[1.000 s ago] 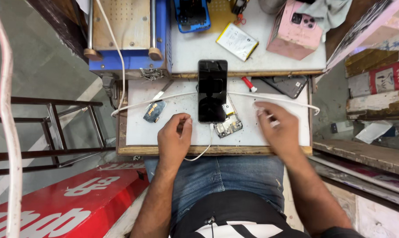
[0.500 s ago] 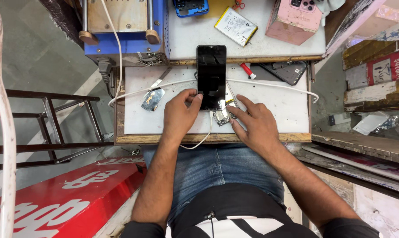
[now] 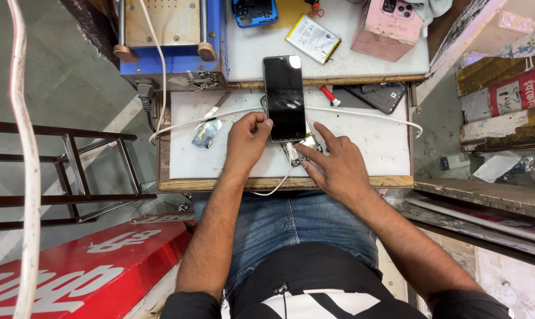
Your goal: The person wipes the screen of a disassembled smartphone with a cloth, then uses a screwdriver to remove screws and separate the screen assembly from the chassis. They disconnect and reconnect the display ribbon cable, then reattach the screen and tighten the screws.
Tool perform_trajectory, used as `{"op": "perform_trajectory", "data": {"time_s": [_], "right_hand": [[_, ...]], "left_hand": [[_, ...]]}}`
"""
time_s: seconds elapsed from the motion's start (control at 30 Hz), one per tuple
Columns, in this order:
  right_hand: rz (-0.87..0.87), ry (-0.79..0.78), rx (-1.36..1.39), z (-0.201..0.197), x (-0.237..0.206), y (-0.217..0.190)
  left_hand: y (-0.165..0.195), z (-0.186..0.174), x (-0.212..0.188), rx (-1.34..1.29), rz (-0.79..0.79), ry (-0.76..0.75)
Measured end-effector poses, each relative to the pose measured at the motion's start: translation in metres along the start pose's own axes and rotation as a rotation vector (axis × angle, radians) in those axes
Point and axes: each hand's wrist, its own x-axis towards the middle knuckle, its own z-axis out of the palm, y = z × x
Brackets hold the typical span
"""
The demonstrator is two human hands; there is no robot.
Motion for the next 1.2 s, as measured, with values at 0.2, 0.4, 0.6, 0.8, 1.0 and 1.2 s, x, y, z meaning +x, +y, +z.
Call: {"op": "perform_trajectory", "data": {"time_s": [0.2,0.4,0.6,0.8,1.0,1.2], "right_hand": [[0.006,-0.008,-0.009,-0.004,0.002,-0.007],[0.014,-0.028,-0.009,-0.008,0.005,-0.009],[0.008,0.048,0.012,-0.006,0.001,-0.012],[0.066,0.114,0.156,0.003,-0.010,-0.006],[0.085,0.165,0.206,0.009,-0.012,0.000],[0.088,0.198,0.235,0.006,-0.012,-0.002]], "left_hand": [[-0.004,0.001,0.000,0.150,0.058,0.064],[-0.010,0.001,-0.001,0.181,0.092,0.079],[-0.015,0.002,-0.004,0.231,0.094,0.136],[-0.018,0.000,-0.005,0.219,0.066,0.098],[-0.017,0.001,-0.007,0.169,0.067,0.071],[-0.016,-0.001,-0.009,0.182,0.019,0.061]]}}
